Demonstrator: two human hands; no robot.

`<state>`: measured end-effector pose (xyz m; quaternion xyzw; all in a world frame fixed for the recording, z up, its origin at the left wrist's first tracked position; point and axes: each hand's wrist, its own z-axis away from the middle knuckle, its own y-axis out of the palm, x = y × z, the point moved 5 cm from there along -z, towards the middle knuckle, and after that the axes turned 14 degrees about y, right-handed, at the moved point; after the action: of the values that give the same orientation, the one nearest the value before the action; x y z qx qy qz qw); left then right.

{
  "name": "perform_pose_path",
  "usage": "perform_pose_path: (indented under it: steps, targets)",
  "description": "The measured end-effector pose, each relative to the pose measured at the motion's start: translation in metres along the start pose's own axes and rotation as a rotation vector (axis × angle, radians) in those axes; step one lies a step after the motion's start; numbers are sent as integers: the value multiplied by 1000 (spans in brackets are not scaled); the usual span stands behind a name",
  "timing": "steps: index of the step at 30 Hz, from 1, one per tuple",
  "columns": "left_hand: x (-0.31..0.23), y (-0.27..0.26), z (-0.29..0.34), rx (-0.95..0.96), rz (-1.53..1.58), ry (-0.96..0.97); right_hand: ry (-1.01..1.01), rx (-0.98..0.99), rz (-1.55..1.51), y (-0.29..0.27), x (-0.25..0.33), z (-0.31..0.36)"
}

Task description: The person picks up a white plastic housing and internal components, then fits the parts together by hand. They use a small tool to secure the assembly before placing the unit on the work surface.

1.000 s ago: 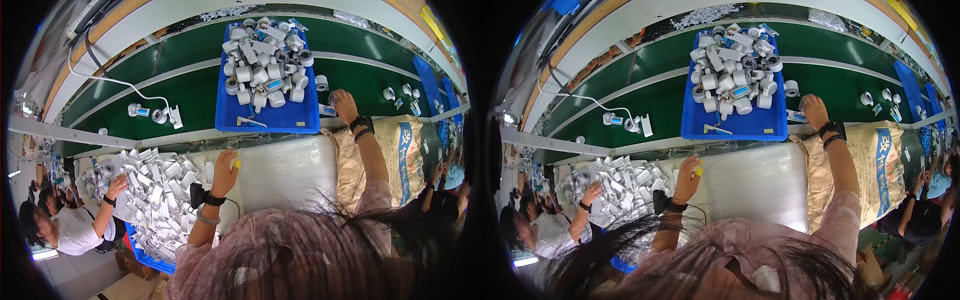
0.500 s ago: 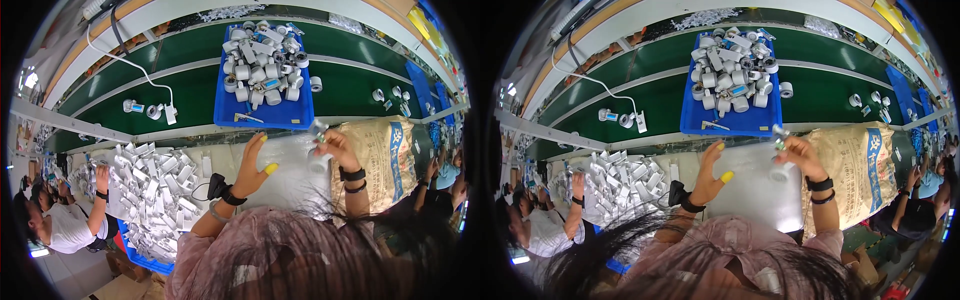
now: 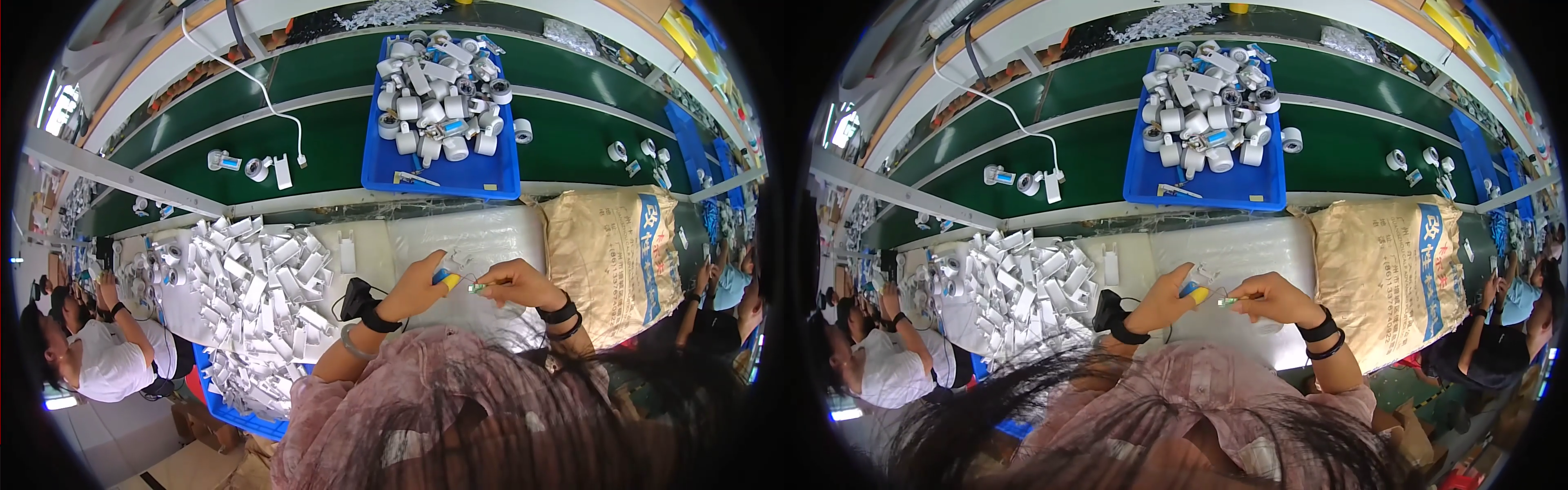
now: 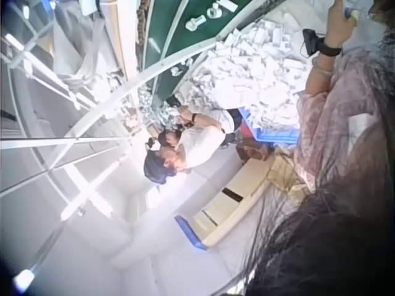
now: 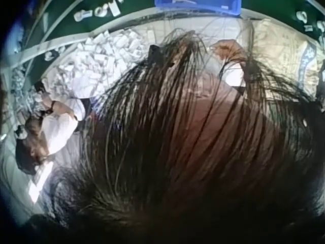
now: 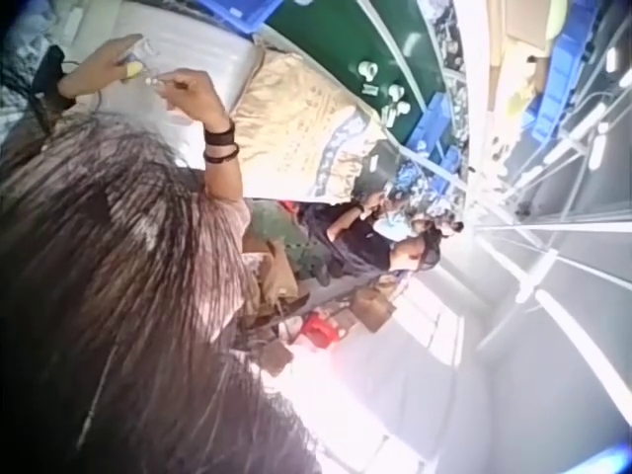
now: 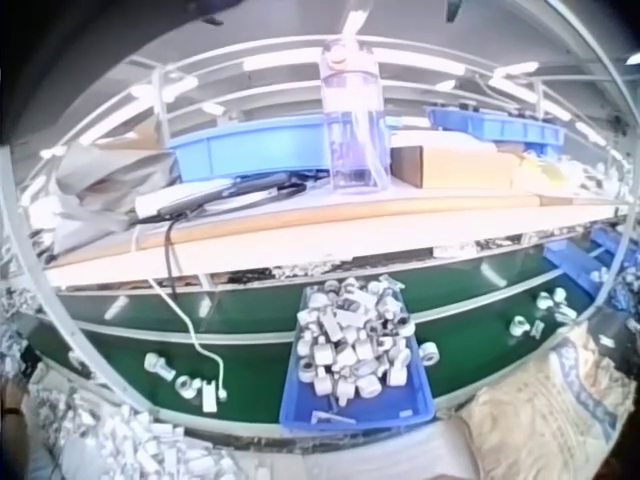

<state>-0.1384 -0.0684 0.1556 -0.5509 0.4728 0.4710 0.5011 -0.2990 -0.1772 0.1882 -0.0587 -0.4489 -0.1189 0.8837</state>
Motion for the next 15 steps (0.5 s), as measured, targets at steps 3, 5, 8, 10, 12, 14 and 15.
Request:
perform_pose_path:
  steps: [3,5,8,10,12,14,15]
  targets:
    - [-4,6,5,-75,-160,6,-218,-429,511,5,10,1]
    - [-8,11,5,-85,13,-81,-526,-909,879,16,31,13]
    - [2,17,1,-132,358,-144,-565,-1008,721,17,31,18]
    - [5,17,0,-172,530,-122,-608,-989,631,20,30,20]
    - [-6,17,-2,-108,477,-188,-644,-976,538,25,27,23]
    - [-4,20,-2,-141,420,-118,-501,-884,293,25,18,17]
    - [-6,20,-3,-175,363,-45,-501,-883,291,27,18,15]
